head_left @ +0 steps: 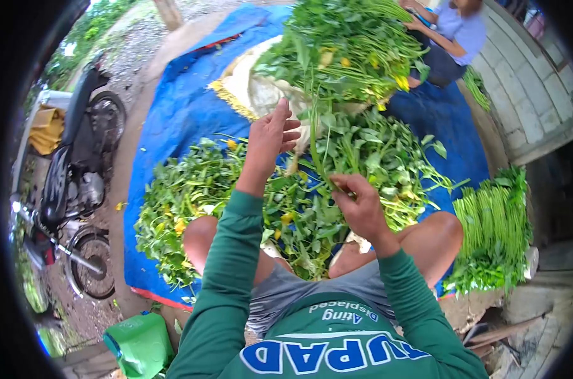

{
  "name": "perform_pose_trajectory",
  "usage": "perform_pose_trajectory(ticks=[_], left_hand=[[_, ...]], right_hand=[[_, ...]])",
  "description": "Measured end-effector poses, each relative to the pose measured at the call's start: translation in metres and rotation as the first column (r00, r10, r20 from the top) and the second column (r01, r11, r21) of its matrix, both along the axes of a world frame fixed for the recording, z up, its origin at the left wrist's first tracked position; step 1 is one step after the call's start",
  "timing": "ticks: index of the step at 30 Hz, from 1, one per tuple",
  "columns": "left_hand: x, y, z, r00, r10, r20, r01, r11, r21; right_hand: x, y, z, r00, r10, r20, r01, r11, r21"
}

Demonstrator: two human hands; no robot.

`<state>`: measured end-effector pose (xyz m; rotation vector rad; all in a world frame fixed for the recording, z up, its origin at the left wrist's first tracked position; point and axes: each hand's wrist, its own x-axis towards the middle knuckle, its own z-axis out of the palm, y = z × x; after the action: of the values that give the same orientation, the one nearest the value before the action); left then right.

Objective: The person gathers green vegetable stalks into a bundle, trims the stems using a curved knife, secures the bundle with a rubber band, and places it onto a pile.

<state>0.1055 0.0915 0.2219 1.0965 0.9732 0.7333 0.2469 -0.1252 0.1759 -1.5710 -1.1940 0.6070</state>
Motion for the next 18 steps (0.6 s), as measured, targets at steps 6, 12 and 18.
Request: perform_pose_trajectory(ticks=[6, 12, 18], left_hand=[[-0.048, 0.02, 0.007, 0.996, 0.034, 0.086, -0.039, 0.998, 0.051], [-0.079, 0.035, -0.032, 0.694, -0.045, 0.719, 0.516, 0.727, -0.453], [-0.06, -0.018, -0.023, 0.901, 0.395, 0.176, -0.366, 0.914, -0.177]], right_hand=[[-0.024, -0.013, 0.013, 0.94, 0.115, 0.321, -0.145, 0.987, 0.071], [-0.028, -0.011, 0.013, 0.913, 0.236, 0.334, -0.3, 0.941, 0.155], [-0.027, 0.015, 0.014, 0.942, 0.181, 0.283, -0.241, 0.95, 0.197]])
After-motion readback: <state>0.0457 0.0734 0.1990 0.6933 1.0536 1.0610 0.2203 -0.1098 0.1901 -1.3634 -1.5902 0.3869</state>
